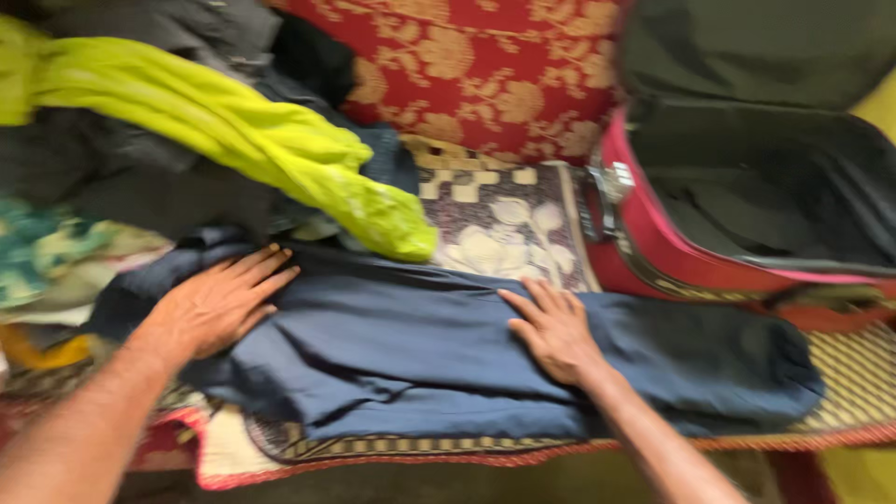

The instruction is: The person picks up clothing from a pile, folds a pair of trousers by hand on a cushioned surface, and places the folded item into an open suitcase.

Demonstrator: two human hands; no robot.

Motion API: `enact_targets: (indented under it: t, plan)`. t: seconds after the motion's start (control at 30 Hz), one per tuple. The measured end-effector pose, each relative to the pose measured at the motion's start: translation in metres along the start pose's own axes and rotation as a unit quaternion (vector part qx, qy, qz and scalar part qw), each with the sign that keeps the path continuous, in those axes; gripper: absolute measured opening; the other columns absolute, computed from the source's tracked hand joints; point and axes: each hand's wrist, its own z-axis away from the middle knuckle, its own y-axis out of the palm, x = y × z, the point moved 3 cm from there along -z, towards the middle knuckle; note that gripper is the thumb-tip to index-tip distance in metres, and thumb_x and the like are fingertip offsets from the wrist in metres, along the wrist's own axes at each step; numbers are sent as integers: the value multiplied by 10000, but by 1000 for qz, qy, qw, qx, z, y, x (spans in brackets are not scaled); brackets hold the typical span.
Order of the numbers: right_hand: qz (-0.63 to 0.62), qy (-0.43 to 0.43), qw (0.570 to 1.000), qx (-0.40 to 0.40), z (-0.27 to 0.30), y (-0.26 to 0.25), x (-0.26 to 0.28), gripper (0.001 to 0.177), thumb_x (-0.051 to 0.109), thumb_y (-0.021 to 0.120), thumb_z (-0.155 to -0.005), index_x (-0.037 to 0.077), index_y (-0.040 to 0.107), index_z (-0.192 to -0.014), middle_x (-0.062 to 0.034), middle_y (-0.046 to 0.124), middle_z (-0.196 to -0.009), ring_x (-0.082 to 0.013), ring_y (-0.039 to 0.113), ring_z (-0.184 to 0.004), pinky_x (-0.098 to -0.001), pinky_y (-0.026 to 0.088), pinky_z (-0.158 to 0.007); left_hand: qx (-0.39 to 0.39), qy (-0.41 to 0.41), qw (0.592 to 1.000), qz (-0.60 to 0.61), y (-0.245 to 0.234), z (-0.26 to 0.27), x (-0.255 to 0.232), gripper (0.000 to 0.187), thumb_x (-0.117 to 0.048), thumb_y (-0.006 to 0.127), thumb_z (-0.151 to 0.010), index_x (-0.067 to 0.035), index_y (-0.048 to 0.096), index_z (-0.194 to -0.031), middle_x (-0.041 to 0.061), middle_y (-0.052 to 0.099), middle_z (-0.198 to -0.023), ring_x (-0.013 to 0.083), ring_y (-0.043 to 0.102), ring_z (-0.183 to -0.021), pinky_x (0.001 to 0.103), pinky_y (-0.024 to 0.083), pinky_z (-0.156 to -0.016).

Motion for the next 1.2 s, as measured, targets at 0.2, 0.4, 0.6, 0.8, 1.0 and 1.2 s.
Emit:
enact_targets:
  t: [0.2, 0.4, 0.6, 0.8, 1.0, 1.2]
  plan:
    - [44, -25, 998, -48, -15, 4, -9, 520, 428, 424, -1021, 274, 461, -1517, -145, 351, -1612, -333, 265, -1497, -555, 185, -1149, 82, -45, 993, -78, -31, 48, 30, 680, -61, 598, -756, -135, 527, -1428, 108, 484, -1505, 251, 477, -1327, 380, 411, -1051]
    - [132, -46, 981, -136, -34, -27, 51, 510, 337, 584, -921, 177, 540, -1403, -186, 487, -1455, -390, 472, -1323, -560, 376, -1088, 42, -46, 997, -42, -48, 35, 11, 361, -139, 627, -824, -93, 589, -1180, 110, 577, -1288, 282, 513, -1271, 401, 414, -1042]
    - [-197, -290, 933, 84, -39, -25, 218, 139, 161, 726, -895, 144, 725, -1034, -110, 710, -939, -364, 687, -914, -451, 549, -819, 66, 42, 996, -38, -44, 75, 19, 520, -371, 645, -835, -57, 576, -1244, 175, 529, -1370, 340, 429, -1326, 490, 291, -1130]
    - [-140, -385, 911, 52, -29, -18, 270, 455, 95, 739, -620, 37, 602, -1050, -198, 657, -948, -386, 647, -893, -465, 531, -663, 68, -25, 997, -34, -48, 89, 49, 852, -280, 688, -655, -46, 492, -1450, 158, 431, -1539, 327, 349, -1438, 453, 246, -1153]
    - [-120, -419, 892, 120, 1, 10, 277, 191, 171, 662, -868, 87, 592, -1025, -112, 665, -727, -368, 663, -656, -502, 520, -585, 90, -172, 980, 46, -58, 52, 45, 589, -200, 673, -672, -129, 623, -1254, 74, 572, -1335, 267, 461, -1307, 438, 347, -1124]
    - [-207, -400, 885, 114, -7, -12, 270, 161, 211, 696, -885, 98, 582, -864, -111, 664, -714, -364, 665, -655, -471, 529, -582, -19, -166, 985, 39, -58, 39, 60, 194, -203, 639, -874, -101, 663, -1037, 128, 721, -896, 329, 674, -911, 477, 519, -818]
